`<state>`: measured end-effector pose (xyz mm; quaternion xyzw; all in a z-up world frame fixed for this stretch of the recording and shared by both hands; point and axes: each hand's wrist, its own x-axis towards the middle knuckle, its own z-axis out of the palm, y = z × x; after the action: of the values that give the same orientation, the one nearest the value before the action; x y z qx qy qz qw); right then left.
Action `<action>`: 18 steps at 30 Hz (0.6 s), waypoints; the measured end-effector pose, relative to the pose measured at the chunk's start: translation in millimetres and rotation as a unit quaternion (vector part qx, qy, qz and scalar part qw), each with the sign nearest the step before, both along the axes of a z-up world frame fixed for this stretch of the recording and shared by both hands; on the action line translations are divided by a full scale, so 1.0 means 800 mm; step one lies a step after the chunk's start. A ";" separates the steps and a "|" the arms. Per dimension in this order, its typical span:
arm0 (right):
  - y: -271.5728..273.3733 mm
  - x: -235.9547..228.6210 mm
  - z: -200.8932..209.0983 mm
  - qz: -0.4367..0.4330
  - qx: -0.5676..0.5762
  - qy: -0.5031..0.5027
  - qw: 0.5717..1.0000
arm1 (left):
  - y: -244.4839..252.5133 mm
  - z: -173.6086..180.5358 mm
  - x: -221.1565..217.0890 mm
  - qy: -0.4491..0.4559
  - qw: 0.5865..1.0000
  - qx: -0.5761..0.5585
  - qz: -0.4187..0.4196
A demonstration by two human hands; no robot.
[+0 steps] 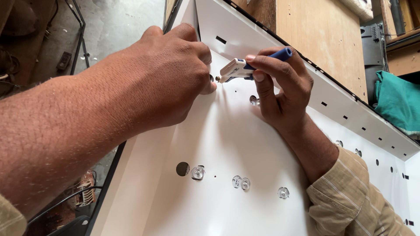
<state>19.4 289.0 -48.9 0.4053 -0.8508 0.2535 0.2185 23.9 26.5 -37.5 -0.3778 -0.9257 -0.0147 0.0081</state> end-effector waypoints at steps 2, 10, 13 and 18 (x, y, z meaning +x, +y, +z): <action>0.000 -0.002 -0.001 0.004 -0.004 0.001 1.000 | 0.000 0.000 -0.001 -0.007 1.000 -0.008 0.001; 0.001 -0.001 -0.001 0.004 0.000 0.003 1.000 | -0.002 -0.004 -0.002 0.022 0.999 0.039 -0.008; 0.003 -0.001 -0.001 0.006 0.002 0.004 1.000 | -0.003 -0.005 -0.001 0.007 0.999 0.029 -0.012; 0.007 -0.005 -0.007 0.007 -0.006 0.011 1.000 | 0.003 -0.006 -0.001 0.034 0.999 0.032 0.006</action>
<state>15.5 294.7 -54.3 0.4123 -0.8439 0.2560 0.2285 22.7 28.7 -42.1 -0.3725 -0.9261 -0.0312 0.0516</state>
